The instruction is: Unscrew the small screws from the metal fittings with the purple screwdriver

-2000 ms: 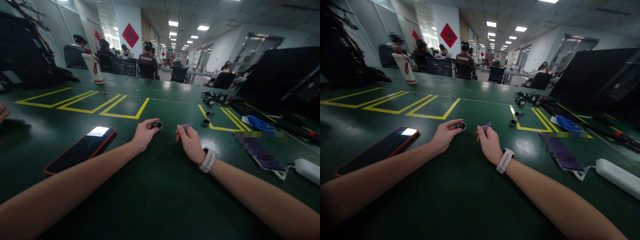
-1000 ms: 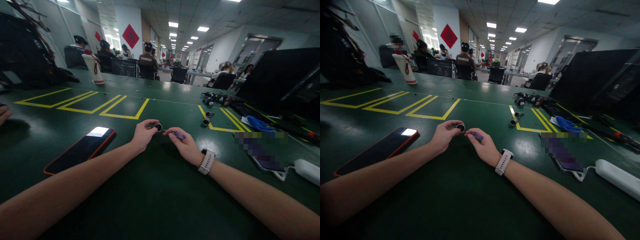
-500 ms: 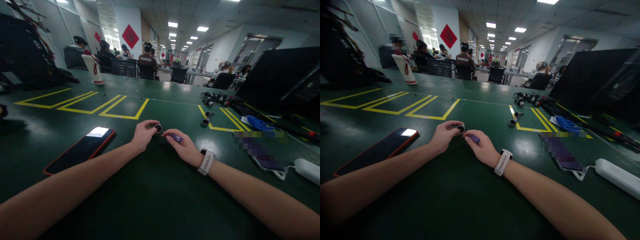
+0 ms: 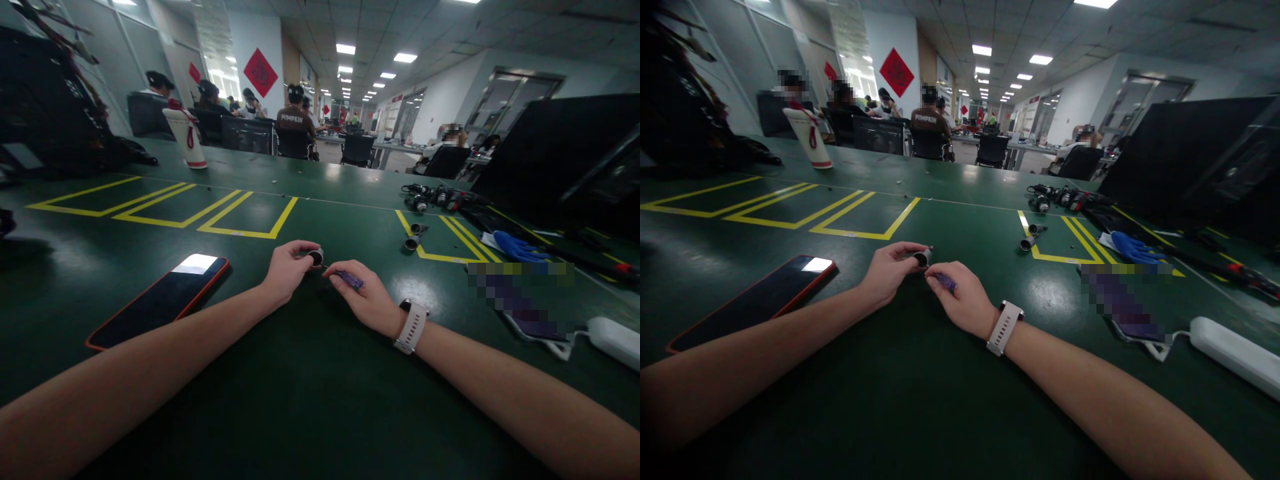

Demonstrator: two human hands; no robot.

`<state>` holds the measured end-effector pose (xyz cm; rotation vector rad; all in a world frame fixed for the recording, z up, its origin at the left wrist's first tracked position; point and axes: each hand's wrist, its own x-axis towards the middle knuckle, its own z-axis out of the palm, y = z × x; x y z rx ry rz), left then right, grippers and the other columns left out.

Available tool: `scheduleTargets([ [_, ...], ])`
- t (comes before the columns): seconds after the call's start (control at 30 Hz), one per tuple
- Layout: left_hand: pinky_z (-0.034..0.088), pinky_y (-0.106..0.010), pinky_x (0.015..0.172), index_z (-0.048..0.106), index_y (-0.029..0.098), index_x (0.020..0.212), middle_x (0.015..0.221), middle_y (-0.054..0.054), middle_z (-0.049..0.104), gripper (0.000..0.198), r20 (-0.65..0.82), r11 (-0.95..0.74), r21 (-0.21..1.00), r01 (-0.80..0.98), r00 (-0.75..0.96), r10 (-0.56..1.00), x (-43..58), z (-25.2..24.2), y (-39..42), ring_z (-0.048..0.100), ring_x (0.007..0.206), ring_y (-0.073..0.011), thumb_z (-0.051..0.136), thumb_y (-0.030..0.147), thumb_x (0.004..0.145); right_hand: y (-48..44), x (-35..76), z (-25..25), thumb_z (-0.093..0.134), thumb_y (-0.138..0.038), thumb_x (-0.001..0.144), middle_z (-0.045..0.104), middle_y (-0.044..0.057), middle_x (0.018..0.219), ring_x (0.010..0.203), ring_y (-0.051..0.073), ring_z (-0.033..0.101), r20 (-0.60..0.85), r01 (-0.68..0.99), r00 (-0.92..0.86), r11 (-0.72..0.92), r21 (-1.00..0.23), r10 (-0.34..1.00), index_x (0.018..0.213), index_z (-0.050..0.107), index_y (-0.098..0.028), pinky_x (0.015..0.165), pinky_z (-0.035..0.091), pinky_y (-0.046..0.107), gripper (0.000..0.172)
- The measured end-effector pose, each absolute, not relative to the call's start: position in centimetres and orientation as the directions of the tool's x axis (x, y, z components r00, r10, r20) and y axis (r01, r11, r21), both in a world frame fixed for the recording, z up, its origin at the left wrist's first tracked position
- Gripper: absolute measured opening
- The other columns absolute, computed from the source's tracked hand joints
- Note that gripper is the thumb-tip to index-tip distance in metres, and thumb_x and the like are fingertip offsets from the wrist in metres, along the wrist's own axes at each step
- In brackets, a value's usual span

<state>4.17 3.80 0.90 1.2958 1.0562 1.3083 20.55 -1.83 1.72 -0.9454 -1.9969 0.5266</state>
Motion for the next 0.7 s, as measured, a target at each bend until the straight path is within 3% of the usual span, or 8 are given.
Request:
scheduleTargets([
  [0.23, 0.055, -0.034, 0.076, 0.068, 0.013, 0.083, 0.080, -0.003, 0.069, 0.022, 0.132, -0.130, 0.988, -0.086, 0.022, 0.991, 4.28, 0.77, 3.95, 0.064, 0.066, -0.0131, 0.068, 0.011, 0.061, -1.98, 20.55, 1.54, 0.049, -0.023, 0.089, 0.063, 0.006, 0.093, 0.089, 0.019, 0.057, 0.545, 0.398, -0.326, 0.635, -0.662, 0.772, 0.095, 0.059, -0.021, 0.080, 0.045, 0.036, 0.013],
  [0.47, 0.054, -0.035, 0.081, 0.068, 0.013, 0.085, 0.081, -0.004, 0.068, 0.023, 0.093, -0.096, 0.988, -0.121, -0.025, 0.995, 4.37, 1.08, 3.83, 0.066, 0.077, -0.0162, 0.067, 0.008, 0.062, -2.30, 21.14, 1.21, 0.044, -0.033, 0.091, 0.048, -0.002, 0.062, 0.058, 0.013, 0.048, 0.616, 0.253, -0.177, 0.641, -0.725, 0.767, 0.073, 0.053, -0.021, 0.058, 0.039, 0.028, 0.023],
  [0.7, 0.054, -0.037, 0.083, 0.069, 0.013, 0.085, 0.079, -0.005, 0.069, 0.024, 0.072, -0.075, 0.988, -0.133, -0.028, 0.997, 4.40, 1.19, 3.71, 0.066, 0.077, -0.0173, 0.065, 0.006, 0.061, -1.92, 21.07, 1.25, 0.043, -0.037, 0.091, 0.047, -0.003, 0.061, 0.058, 0.012, 0.047, 0.561, 0.265, -0.201, 0.597, -0.757, 0.803, 0.075, 0.052, -0.020, 0.057, 0.038, 0.028, 0.025],
])
